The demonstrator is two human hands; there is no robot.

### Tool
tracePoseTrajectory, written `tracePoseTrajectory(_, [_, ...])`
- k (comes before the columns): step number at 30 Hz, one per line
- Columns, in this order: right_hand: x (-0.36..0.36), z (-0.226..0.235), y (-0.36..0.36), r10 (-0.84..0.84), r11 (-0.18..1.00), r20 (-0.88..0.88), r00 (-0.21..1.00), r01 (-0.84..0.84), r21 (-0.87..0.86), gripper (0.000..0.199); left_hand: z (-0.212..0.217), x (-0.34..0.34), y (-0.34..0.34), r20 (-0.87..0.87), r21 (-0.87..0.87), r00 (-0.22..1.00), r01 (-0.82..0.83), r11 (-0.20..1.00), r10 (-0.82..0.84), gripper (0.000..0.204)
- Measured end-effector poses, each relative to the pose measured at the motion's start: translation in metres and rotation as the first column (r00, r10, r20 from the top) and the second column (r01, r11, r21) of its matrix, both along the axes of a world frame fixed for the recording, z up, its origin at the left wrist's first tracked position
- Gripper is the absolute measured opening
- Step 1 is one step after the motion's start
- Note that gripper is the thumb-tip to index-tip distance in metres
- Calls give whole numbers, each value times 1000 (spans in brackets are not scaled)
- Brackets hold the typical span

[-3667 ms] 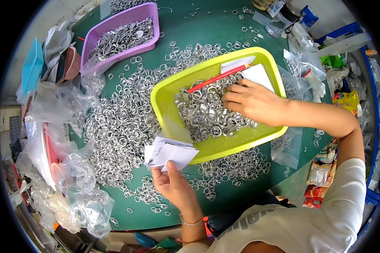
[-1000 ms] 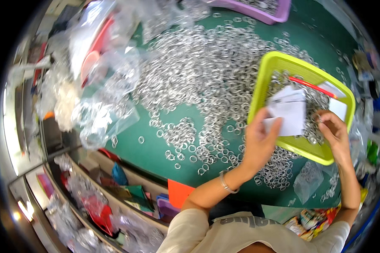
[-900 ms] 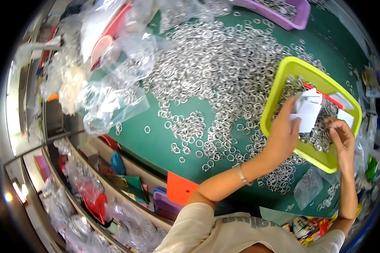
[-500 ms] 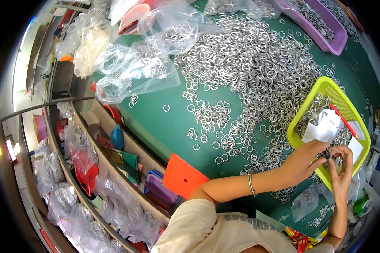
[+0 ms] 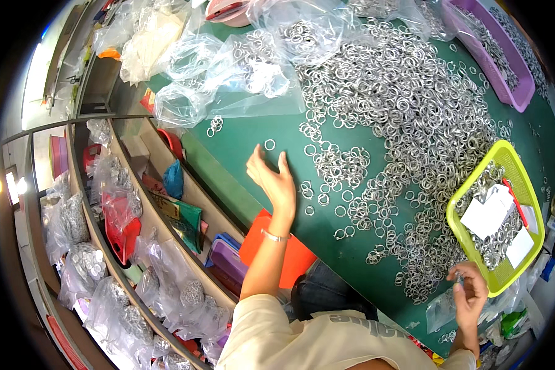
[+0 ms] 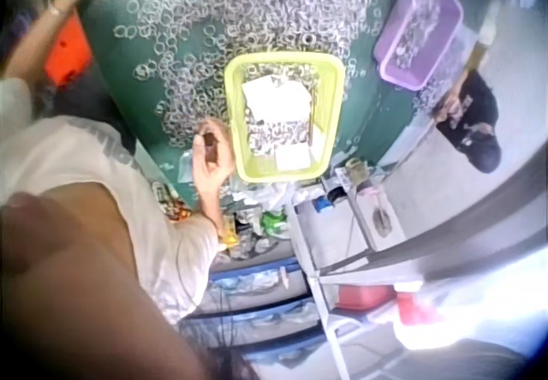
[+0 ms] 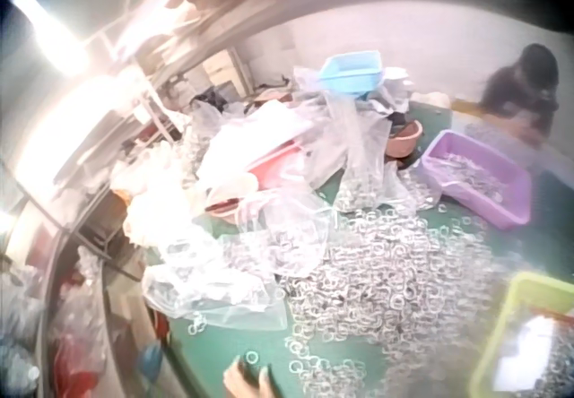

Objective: The person sorts small silver metal rings by hand on a green table and places a portion of them into a yellow basket.

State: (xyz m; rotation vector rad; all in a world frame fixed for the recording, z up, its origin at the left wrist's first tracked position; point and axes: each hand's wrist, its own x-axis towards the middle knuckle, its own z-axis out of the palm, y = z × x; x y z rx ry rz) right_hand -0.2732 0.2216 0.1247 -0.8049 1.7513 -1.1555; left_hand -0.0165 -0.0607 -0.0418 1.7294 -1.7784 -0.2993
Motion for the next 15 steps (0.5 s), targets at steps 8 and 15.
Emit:
tracePoseTrajectory(8, [55,-35,-75,-49,987,497,866,119,-110,30,11,10,-14,-580,177,815,134,975,-7,27])
tracePoseTrajectory(15, [85,-44,-168,34,983,719,694,106,-148,28,91,-26,41,-986,98,-29,685,722,162,30])
